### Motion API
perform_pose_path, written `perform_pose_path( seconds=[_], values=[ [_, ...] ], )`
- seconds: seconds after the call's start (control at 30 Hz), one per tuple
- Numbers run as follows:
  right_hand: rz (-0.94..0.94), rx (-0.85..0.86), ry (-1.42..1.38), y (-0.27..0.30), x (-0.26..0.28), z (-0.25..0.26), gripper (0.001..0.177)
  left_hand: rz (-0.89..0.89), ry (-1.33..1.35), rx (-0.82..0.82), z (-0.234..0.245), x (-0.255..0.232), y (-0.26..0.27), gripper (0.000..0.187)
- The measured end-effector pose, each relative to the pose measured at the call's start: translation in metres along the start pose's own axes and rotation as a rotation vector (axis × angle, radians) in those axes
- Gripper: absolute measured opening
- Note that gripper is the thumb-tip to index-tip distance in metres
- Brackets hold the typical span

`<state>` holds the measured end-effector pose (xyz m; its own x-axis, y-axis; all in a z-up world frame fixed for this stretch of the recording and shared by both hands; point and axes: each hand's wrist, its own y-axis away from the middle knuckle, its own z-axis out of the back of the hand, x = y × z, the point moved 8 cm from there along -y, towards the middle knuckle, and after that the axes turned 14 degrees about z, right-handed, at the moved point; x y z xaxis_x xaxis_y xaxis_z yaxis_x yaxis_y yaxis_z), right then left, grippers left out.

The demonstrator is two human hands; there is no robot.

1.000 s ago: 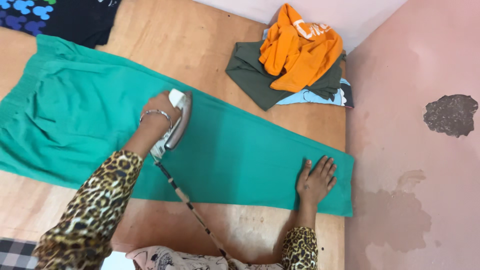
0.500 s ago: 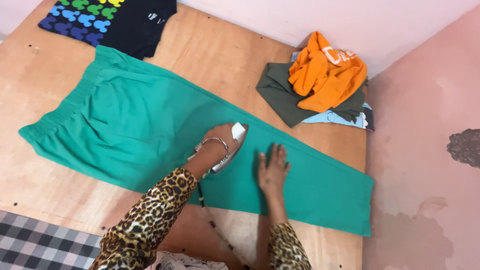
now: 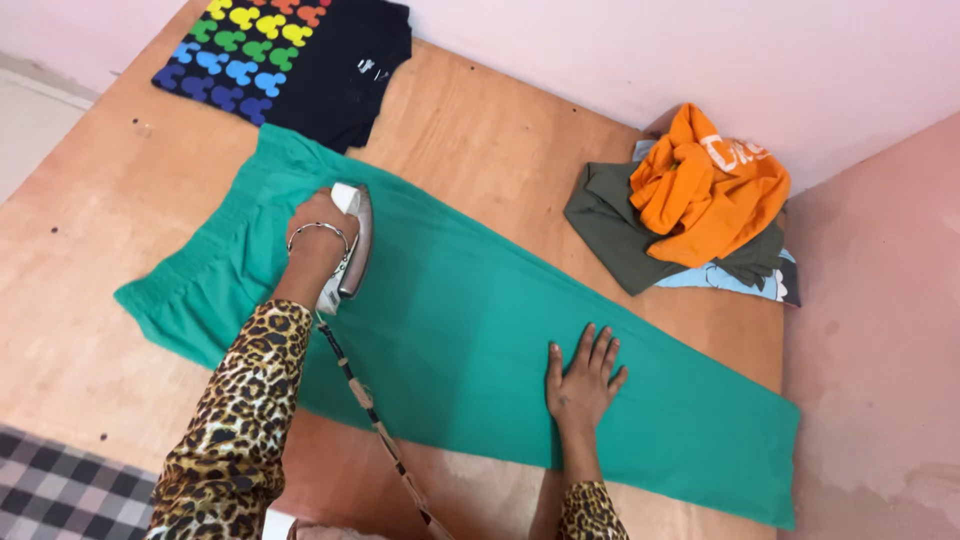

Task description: The person irons a green garment on a wooden table using a white electric iron. They repeatedly smooth the fabric, fold the garment, and continue ironing different sections until the garment is neatly folded.

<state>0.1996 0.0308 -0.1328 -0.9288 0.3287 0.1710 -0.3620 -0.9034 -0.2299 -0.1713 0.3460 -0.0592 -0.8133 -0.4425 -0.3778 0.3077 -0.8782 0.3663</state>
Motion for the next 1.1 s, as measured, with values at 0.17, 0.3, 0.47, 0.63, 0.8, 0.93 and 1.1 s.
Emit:
perform_pose_path(
  seconds=[0.17, 0.3, 0.47, 0.63, 0.8, 0.93, 1.1],
  values=[
    [-0.008, -0.002, 0.012, 0.0, 0.001, 0.0, 0.077, 0.026, 0.035, -0.014, -0.005, -0.014, -0.035, 0.047],
    [-0.017, 0.007, 0.01, 0.001, 0.0, 0.0, 0.077, -0.034, 0.144, 0.057, -0.025, -0.014, -0.066, 0.047],
    [-0.014, 0.009, -0.011, 0.0, -0.003, -0.005, 0.077, -0.119, 0.154, 0.167, -0.07, -0.014, -0.08, 0.051],
    [0.004, 0.033, 0.012, 0.002, -0.004, -0.002, 0.077, -0.27, 0.275, 0.315, -0.155, -0.051, -0.031, 0.057],
    [-0.074, 0.031, -0.066, 0.016, -0.026, 0.01, 0.067, -0.292, 0.3, 0.291, -0.253, -0.113, 0.108, 0.059],
    [-0.211, -0.146, -0.653, 0.037, -0.084, 0.003, 0.053, -0.298, 0.419, 0.534, -0.306, -0.149, 0.256, 0.101],
    [-0.171, -0.286, -1.034, 0.033, -0.139, 0.032, 0.043, -0.388, 0.875, 0.787, -0.323, -0.139, 0.372, 0.081]
  ],
)
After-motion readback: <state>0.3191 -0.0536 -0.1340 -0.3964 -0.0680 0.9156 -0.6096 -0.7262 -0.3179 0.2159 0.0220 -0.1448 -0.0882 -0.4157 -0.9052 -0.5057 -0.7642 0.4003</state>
